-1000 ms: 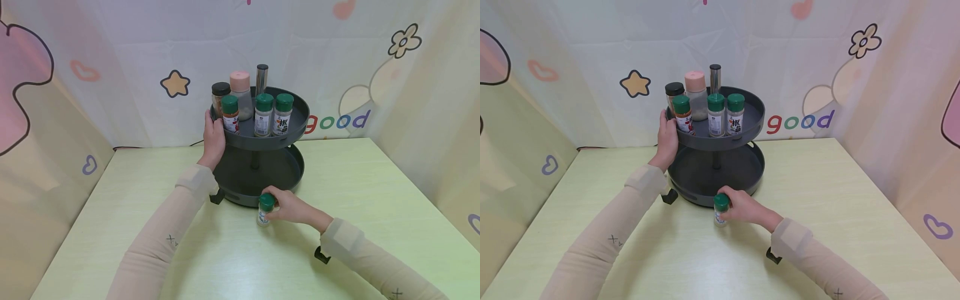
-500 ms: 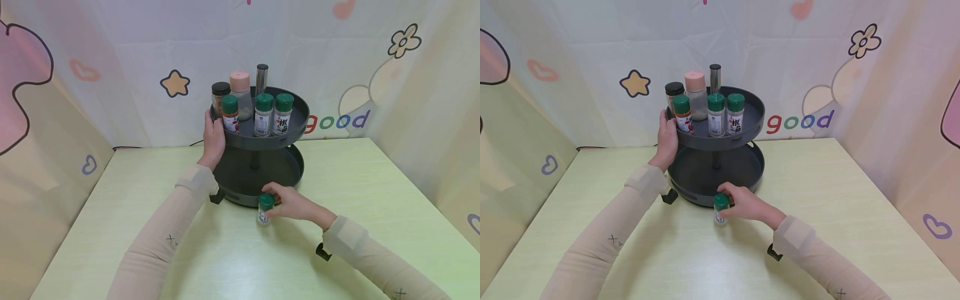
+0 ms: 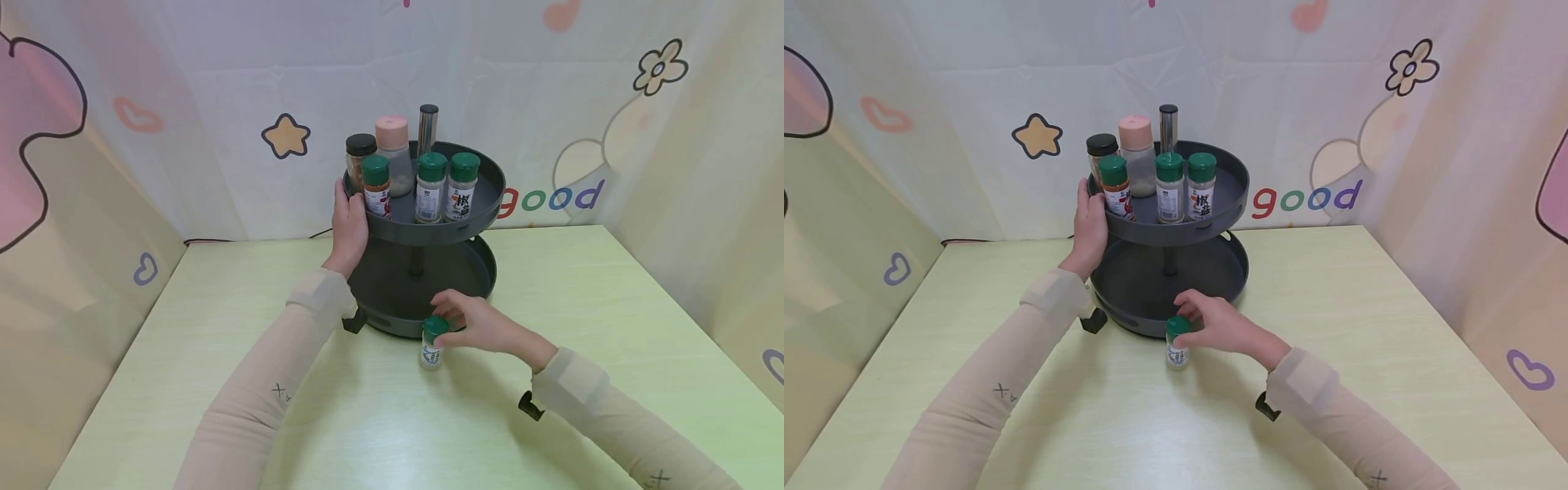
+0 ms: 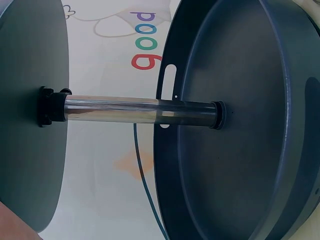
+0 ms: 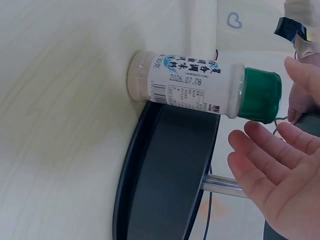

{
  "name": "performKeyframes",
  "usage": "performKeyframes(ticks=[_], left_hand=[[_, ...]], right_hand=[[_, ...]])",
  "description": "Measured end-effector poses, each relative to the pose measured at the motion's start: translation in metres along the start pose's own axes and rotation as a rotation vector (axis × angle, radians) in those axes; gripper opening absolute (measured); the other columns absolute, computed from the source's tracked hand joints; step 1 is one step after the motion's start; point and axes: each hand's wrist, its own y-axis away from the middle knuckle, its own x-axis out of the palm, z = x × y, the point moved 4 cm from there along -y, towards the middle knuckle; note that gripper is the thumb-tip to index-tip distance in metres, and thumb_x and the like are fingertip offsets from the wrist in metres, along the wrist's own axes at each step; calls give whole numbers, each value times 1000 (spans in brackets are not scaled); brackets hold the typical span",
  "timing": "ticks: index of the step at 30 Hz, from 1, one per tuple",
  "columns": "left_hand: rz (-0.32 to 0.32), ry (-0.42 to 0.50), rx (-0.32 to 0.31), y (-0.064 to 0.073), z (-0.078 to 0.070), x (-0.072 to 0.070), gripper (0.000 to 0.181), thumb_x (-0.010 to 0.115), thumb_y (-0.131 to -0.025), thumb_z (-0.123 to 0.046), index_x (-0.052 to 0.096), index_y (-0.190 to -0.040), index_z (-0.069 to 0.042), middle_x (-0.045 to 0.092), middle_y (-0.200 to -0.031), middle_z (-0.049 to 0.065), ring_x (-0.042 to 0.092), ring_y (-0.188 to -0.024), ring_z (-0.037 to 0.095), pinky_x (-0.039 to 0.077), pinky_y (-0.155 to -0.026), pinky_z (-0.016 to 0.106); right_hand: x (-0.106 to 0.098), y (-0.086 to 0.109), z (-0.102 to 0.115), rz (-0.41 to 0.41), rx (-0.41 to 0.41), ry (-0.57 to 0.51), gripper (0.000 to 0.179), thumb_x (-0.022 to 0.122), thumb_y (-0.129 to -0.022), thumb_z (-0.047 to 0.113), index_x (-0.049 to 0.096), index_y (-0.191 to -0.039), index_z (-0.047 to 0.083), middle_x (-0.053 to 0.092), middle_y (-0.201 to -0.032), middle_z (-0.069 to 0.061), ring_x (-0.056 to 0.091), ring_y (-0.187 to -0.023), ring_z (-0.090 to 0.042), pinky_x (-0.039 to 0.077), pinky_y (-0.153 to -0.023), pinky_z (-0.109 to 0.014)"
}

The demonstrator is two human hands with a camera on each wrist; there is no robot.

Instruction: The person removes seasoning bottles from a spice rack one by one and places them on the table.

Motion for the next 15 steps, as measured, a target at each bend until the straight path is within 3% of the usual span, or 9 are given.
performKeyframes(ticks=[7,15], left_hand=[[3,4,2,-1,0,0,57,25,-94,-32,0,-143,-20,7,-150,-5,10,-137,11,13,-111,35],[6,3,3,1,0,0,57,25,-94,-32,0,-143,-21,7,-150,-5,11,-137,11,13,-111,35]], right_hand=[[-7,1,2,-32,-29,13,50,66,-78,27,45,-117,6,56,-114,-15,54,-103,-25,46,-87,-40],[-16,3,8,-72,-33,25,44,64,-79,26,48,-115,6,57,-113,-12,54,-104,-27,45,-88,-42]])
